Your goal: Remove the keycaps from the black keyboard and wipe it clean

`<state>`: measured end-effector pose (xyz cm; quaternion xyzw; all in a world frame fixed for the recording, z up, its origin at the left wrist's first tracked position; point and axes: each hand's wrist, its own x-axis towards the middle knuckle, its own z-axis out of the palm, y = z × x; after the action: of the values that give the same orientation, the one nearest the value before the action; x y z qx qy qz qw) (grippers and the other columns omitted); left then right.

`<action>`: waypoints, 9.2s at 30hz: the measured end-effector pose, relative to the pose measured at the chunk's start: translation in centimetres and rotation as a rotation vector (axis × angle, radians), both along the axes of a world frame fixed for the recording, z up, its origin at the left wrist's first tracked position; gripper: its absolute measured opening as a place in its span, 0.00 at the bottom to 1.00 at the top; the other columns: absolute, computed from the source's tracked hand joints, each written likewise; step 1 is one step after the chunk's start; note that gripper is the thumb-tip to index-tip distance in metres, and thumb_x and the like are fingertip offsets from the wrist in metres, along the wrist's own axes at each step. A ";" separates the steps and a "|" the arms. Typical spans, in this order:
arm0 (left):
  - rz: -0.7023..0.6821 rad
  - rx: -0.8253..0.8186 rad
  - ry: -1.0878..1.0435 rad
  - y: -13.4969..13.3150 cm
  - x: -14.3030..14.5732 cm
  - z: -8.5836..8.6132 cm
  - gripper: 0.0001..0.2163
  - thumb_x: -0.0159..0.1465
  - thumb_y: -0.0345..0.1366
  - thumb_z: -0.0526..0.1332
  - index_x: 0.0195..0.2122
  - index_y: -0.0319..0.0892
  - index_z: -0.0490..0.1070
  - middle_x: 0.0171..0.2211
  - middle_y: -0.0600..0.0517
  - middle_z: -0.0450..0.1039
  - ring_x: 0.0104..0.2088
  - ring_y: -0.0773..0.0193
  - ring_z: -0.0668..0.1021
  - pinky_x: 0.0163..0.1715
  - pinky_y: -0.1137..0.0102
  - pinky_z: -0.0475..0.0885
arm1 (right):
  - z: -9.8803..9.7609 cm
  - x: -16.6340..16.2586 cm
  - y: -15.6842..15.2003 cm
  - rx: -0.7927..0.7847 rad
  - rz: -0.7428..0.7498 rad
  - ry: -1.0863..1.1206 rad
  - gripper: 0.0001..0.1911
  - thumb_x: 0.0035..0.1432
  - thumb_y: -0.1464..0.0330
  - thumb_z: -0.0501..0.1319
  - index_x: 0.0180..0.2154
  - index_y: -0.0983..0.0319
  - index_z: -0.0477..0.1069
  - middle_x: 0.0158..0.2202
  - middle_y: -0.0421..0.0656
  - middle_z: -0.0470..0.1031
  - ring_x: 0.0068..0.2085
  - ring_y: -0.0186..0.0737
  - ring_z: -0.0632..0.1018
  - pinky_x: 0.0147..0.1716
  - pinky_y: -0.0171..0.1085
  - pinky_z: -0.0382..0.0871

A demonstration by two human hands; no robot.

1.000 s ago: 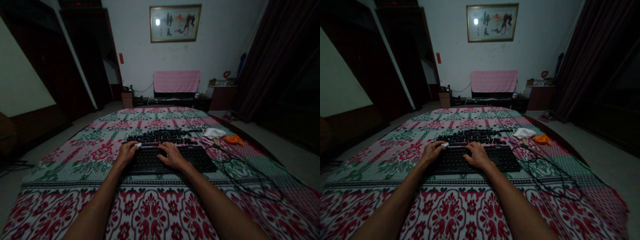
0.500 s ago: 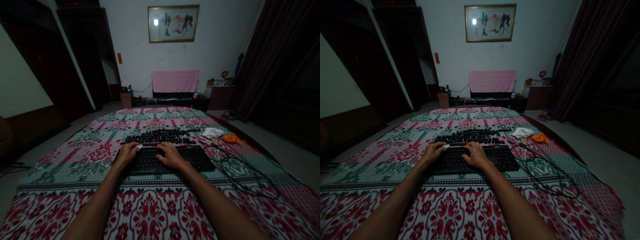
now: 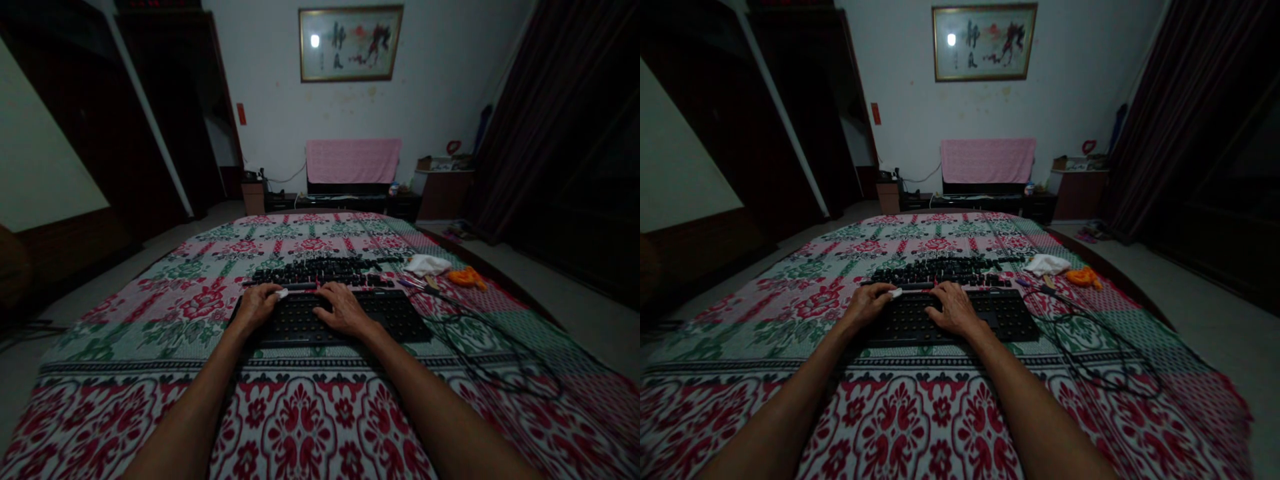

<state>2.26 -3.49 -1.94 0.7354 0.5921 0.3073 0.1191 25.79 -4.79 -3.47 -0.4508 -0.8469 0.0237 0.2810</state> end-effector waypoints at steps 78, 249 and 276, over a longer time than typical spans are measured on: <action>-0.350 -0.106 0.342 -2.4 2.7 3.1 0.12 0.57 0.33 0.54 0.40 0.43 0.75 0.37 0.50 0.75 0.38 0.63 0.75 0.41 0.71 0.66 | -0.3 0.1 0.1 0.014 0.021 0.020 0.14 0.56 0.68 0.56 0.46 0.62 0.68 0.45 0.46 0.66 0.47 0.41 0.65 0.49 0.42 0.60; -0.458 -0.293 0.433 -5.1 -0.3 4.9 0.12 0.54 0.32 0.56 0.38 0.42 0.76 0.33 0.53 0.77 0.32 0.67 0.75 0.32 0.77 0.64 | -0.3 1.1 -1.9 0.010 0.061 -0.036 0.19 0.58 0.72 0.49 0.50 0.63 0.66 0.56 0.49 0.63 0.56 0.43 0.64 0.55 0.47 0.58; -0.383 -0.288 0.333 -5.0 -0.2 4.2 0.13 0.54 0.39 0.56 0.35 0.41 0.76 0.27 0.53 0.75 0.27 0.67 0.73 0.26 0.75 0.62 | -0.5 1.1 -1.7 0.006 0.063 -0.056 0.19 0.58 0.72 0.49 0.51 0.63 0.65 0.56 0.49 0.62 0.57 0.42 0.63 0.55 0.46 0.57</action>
<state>2.08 -8.51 2.25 0.8496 0.4915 0.0673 0.1792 26.92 -6.53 -4.00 -0.4235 -0.8683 0.0177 0.2577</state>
